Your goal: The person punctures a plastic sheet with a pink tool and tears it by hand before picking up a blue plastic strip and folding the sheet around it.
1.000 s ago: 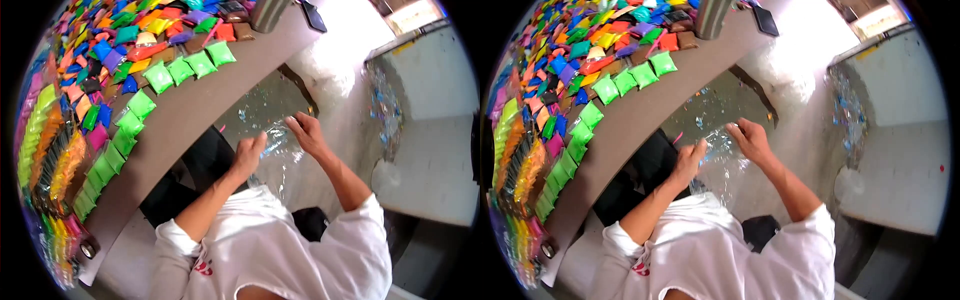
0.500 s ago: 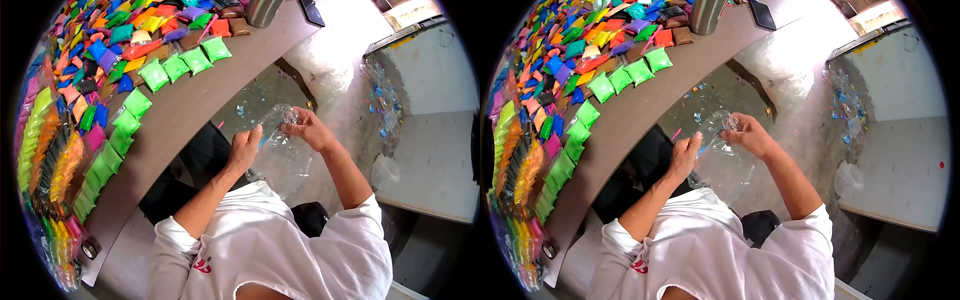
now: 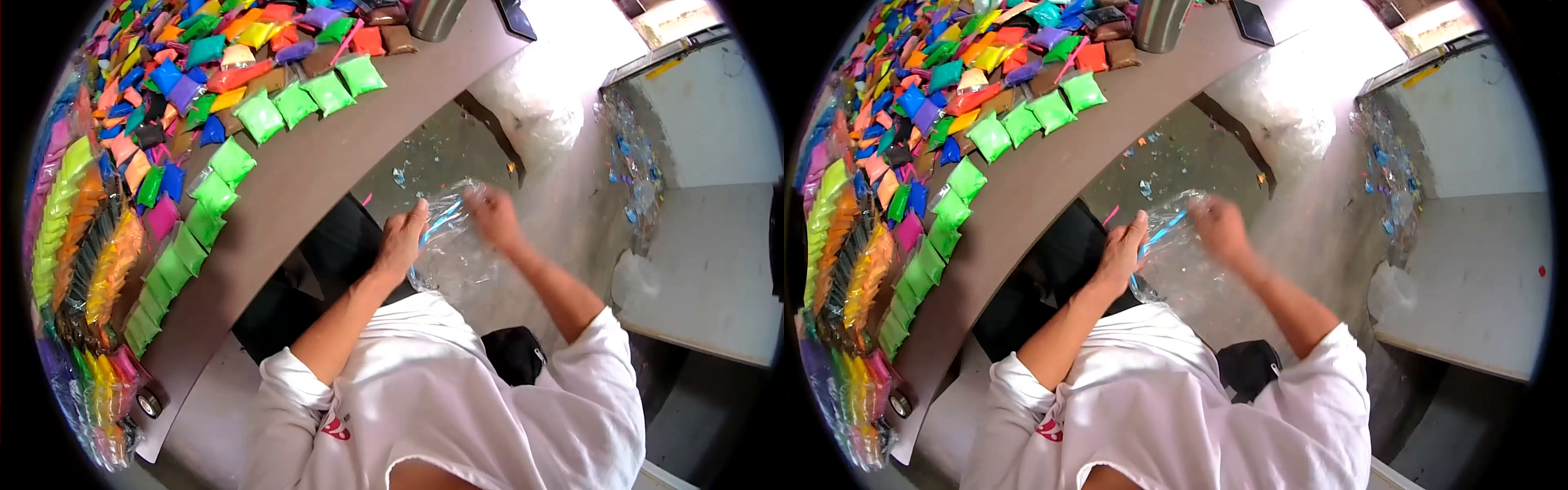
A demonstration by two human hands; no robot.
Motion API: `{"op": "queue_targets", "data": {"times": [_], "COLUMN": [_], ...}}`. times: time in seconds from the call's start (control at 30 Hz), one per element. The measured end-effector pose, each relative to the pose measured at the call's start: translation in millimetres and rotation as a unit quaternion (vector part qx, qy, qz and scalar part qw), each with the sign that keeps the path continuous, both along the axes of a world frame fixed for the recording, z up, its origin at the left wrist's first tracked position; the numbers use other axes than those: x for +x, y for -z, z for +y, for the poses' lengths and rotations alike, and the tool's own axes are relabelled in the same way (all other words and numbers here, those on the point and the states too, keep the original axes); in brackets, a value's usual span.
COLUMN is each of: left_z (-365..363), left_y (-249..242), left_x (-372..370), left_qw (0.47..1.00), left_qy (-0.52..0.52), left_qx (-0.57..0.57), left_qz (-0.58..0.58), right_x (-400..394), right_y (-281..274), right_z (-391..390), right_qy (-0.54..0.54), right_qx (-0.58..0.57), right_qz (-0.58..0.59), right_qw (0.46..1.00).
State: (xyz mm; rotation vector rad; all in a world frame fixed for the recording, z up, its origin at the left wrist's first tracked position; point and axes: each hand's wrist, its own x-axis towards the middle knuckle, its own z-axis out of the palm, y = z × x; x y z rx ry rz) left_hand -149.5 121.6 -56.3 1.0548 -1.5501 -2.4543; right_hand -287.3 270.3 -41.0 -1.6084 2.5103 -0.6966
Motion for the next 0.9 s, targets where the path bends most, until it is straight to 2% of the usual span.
{"op": "queue_targets", "data": {"times": [0.03,0.07,0.1,0.13,0.17,0.2,0.27,0.3,0.4,0.43,0.5,0.63,0.7,0.8,0.87,0.9], "left_z": [2.0,-5.9,-6.8,0.8,0.8,-5.2,-2.2,-2.5,-3.6,-2.5,-0.4,-7.3,-11.0,-10.0,-9.1,-9.4], "left_y": [8.6,3.7,-4.8,-10.3,-0.1,-2.9,-4.7,-9.1,5.4,8.6,11.1,1.7,-1.6,3.3,3.1,1.4], "left_x": [-2.5,-13.6,-13.0,-0.9,-5.3,-14.1,-6.0,-3.8,-3.5,-5.0,-5.5,-1.0,2.5,5.2,6.1,6.3], "left_qw": [0.993,0.992,0.990,0.988,0.986,0.984,0.992,0.994,0.992,0.992,0.987,0.985,0.991,0.991,0.990,0.989], "left_qy": [0.016,0.005,0.022,0.056,0.041,0.039,0.047,0.048,0.065,0.065,0.032,0.048,0.080,0.100,0.090,0.080], "left_qx": [-0.071,-0.075,-0.090,-0.099,-0.092,-0.100,-0.044,-0.040,-0.073,-0.072,-0.128,-0.132,-0.061,-0.014,0.006,0.024], "left_qz": [0.093,0.101,0.105,0.101,0.131,0.144,0.105,0.092,0.081,0.081,0.093,0.099,0.086,0.093,0.106,0.119], "right_x": [-18.3,-39.5,-37.1,-19.0,-23.1,-37.4,-45.5,-47.2,-27.6,-18.7,-13.0,-24.8,-23.9,-26.4,-28.1,-28.2], "right_y": [-9.3,-18.8,-34.2,-55.7,-70.1,-72.9,-66.4,-63.5,-53.2,-56.7,-55.1,-54.8,-55.6,-58.4,-52.8,-44.9], "right_z": [1.4,-10.3,-17.0,-15.2,-23.2,-27.4,-17.3,-17.7,-18.3,-22.8,-24.1,-19.9,-19.8,-21.7,-18.1,-15.2], "right_qy": [0.083,0.147,0.147,0.113,0.060,0.054,0.078,0.084,0.040,0.041,0.046,0.018,0.037,0.061,0.068,0.073], "right_qx": [-0.023,-0.043,-0.037,-0.031,-0.035,-0.040,0.074,0.094,0.127,0.103,0.066,0.000,0.008,0.033,0.050,0.034], "right_qz": [-0.278,-0.527,-0.531,-0.537,-0.523,-0.512,-0.582,-0.594,-0.586,-0.611,-0.612,-0.630,-0.613,-0.593,-0.591,-0.622], "right_qw": [0.957,0.836,0.834,0.836,0.849,0.856,0.806,0.795,0.799,0.783,0.787,0.776,0.789,0.802,0.802,0.779]}}
